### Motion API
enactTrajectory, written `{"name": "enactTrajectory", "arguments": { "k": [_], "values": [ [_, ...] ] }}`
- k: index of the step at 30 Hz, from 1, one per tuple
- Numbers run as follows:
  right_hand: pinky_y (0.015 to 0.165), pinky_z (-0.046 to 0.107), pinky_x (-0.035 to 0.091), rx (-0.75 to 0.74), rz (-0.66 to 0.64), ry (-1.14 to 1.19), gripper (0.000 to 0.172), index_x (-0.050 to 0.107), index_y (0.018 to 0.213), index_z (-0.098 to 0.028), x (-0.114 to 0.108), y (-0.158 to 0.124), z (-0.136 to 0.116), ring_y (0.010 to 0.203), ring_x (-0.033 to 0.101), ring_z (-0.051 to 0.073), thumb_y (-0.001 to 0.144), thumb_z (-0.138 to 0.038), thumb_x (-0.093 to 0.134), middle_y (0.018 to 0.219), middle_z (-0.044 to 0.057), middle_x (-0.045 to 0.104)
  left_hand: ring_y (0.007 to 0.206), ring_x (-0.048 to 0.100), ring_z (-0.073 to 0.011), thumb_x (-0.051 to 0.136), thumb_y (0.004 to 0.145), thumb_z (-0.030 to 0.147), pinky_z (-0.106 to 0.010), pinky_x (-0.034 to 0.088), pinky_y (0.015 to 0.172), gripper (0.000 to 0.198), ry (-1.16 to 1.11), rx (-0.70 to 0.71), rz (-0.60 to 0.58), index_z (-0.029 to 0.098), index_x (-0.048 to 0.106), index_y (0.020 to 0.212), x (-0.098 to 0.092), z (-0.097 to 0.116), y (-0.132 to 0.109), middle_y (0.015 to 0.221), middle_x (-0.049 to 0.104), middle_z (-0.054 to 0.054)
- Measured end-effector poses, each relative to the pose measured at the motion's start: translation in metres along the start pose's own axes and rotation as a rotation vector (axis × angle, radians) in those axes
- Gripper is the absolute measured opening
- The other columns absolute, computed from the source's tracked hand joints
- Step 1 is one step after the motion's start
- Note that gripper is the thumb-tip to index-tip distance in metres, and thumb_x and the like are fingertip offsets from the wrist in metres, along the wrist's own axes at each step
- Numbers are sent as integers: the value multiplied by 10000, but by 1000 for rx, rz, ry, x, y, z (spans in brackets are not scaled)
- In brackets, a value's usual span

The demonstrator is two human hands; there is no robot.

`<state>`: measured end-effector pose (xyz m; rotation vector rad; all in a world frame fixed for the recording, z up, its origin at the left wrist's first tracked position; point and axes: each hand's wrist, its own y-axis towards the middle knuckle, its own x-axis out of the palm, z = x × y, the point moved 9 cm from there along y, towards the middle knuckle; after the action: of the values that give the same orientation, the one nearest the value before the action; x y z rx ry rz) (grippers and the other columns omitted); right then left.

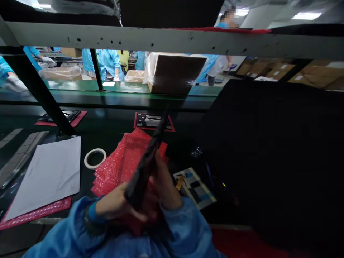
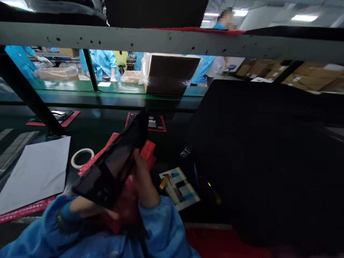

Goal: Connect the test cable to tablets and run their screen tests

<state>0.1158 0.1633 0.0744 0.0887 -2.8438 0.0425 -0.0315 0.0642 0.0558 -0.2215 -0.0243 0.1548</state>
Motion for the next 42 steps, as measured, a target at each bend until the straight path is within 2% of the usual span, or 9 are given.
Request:
{"name": "enactTrajectory", "arguments": {
  "k": [5,8,12,19,27,31,36,39,42],
  "values": [
    [768,365,577,105,73,-141,551,700,956,-170,-47,18,12,871,715,257,639,-617,765,944,78,761,1311,513,-283,590,871,385,-441,406,1111,377,389,362,328,193,643,1192,-85,34,17,1355,605,-124],
    [774,392,570,47,98,-397,584,680,990,-145,-52,25,22,895,713,278,694,-649,674,975,112,757,1418,389,-278,431,954,381,-503,283,1187,411,646,551,369,165,582,1270,-97,37,30,1450,518,-159],
    [909,483,516,-3,155,-561,504,675,993,-167,-50,27,28,1008,677,321,751,-605,619,1020,143,738,1373,460,-259,336,986,431,-478,301,1190,487,654,411,191,155,562,1317,-87,3,41,1441,541,-146],
    [1130,504,365,-290,154,-851,559,640,1210,-197,-65,-2,12,1321,491,307,849,-608,523,1377,167,551,1441,354,-264,354,981,435,-493,245,1208,527,648,326,176,145,497,1397,-73,-23,7,1544,416,-145],
    [1188,472,317,-51,199,-567,629,408,1468,-243,-81,-43,59,1444,352,238,957,-605,346,1539,86,412,1435,355,-320,467,945,411,-551,335,1153,719,805,361,160,225,154,1566,-41,-37,-23,1576,359,-143],
    [1149,423,386,-62,182,-503,589,388,1473,-259,-82,-52,46,1418,398,202,988,-575,274,1537,75,419,1462,293,-329,478,944,407,-587,298,1160,729,916,400,72,274,123,1567,-37,-27,-25,1620,258,-135],
    [965,415,521,-232,531,-602,573,586,1239,-194,-147,-69,5,1130,640,237,963,-608,300,1261,147,639,1493,194,-344,508,926,436,-593,245,1177,664,1008,562,191,276,274,1527,-46,28,-12,1639,198,-115],
    [854,422,539,-146,574,-841,601,608,1215,-192,-171,-67,4,948,697,270,932,-644,331,1031,137,726,1370,452,-333,480,934,461,-534,402,1106,537,1036,669,22,227,463,1417,-15,52,14,1524,427,-155],
    [802,435,525,43,500,-1042,643,592,1280,-166,-174,-53,23,874,714,314,903,-651,400,906,154,745,1349,468,-375,484,930,462,-566,419,1068,586,1189,732,-102,106,479,1396,30,58,40,1471,478,-233]
  ]
}}
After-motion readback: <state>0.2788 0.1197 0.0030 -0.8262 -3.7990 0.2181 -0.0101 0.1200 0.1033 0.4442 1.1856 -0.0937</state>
